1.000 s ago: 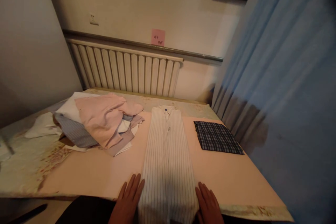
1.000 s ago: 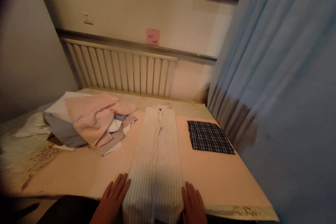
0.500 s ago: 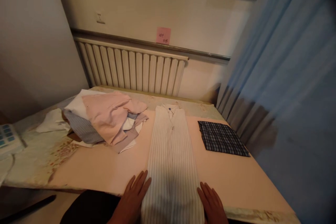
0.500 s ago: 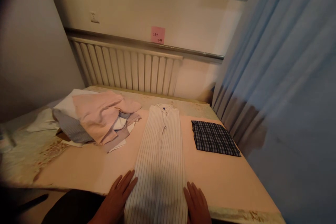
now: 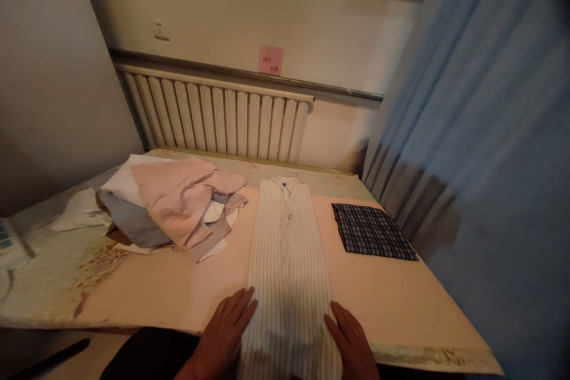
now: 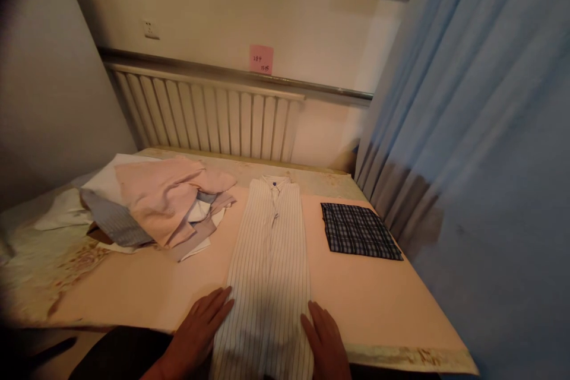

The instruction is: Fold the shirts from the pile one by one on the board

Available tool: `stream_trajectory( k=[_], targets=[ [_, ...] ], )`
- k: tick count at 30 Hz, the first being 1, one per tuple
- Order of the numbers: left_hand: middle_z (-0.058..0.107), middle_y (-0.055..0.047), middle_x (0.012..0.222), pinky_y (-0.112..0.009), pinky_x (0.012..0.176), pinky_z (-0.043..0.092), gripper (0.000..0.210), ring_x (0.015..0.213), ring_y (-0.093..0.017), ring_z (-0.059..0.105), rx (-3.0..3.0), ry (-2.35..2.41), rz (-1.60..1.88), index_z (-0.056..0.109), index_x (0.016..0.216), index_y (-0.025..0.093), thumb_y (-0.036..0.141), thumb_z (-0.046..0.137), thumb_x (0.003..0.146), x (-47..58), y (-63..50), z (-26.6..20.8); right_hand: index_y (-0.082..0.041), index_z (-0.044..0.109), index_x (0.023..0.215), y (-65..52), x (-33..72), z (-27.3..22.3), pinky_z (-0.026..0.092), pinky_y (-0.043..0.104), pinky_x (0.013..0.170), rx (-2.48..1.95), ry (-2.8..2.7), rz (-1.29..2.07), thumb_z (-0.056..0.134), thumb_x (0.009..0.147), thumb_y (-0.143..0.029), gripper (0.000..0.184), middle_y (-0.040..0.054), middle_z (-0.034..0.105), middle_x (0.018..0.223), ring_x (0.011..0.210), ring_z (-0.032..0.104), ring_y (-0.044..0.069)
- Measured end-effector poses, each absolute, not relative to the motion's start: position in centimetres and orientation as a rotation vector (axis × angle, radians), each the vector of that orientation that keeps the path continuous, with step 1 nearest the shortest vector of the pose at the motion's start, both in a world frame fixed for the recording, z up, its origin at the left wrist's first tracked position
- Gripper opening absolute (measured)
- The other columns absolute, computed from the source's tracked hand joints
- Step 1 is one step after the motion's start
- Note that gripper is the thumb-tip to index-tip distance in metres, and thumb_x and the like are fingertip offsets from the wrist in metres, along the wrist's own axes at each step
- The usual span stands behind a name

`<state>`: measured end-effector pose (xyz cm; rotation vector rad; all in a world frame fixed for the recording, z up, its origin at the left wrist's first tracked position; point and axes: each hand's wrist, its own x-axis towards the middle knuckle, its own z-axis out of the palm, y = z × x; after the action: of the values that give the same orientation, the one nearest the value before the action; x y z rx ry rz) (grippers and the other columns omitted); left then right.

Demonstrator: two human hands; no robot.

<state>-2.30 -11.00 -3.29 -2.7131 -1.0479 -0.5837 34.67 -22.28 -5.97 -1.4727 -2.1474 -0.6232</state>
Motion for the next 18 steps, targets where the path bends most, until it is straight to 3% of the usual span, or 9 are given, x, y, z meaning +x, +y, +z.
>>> stream_trajectory(
  k=[4,13,18],
  targets=[
    [0.023,-0.003,0.159,-0.052,0.115,0.026,0.094,0.146,-0.029,0.016,-2.914,-0.851,-0.533,0.022,0.151,0.030,-0.003,0.045,0.066,-2.1,-9.4,-1.4,-0.023,0.043,0.142,-21.3,34.6,-4.4,0.041,0.048,0.106,-1.347,-2.237,-0.600,0.050,0.088,-0.019,0.054,0.0115,0.049,0.143,0.135,0.041,0.028],
    [0.036,-0.007,0.154,-0.050,0.115,0.028,0.074,0.143,-0.026,0.029,-3.180,-0.625,-0.602,0.025,0.149,0.031,0.016,0.053,0.082,-1.0,-5.8,-0.4,-0.022,0.038,0.145,-18.6,34.2,1.8,0.031,0.045,0.115,-1.098,-2.440,-0.111,0.043,0.095,-0.027,0.051,0.0080,0.052,0.141,0.136,0.041,0.021],
    [0.042,-0.003,0.151,-0.047,0.116,0.027,0.058,0.141,-0.023,0.033,-3.246,-0.628,-0.584,0.031,0.147,0.034,0.026,0.047,0.091,-2.7,-7.6,1.7,-0.030,0.046,0.140,-20.7,35.6,2.3,0.040,0.040,0.110,-1.269,-2.338,0.093,0.050,0.094,-0.038,0.047,0.0052,0.055,0.138,0.131,0.048,0.021]
  ],
)
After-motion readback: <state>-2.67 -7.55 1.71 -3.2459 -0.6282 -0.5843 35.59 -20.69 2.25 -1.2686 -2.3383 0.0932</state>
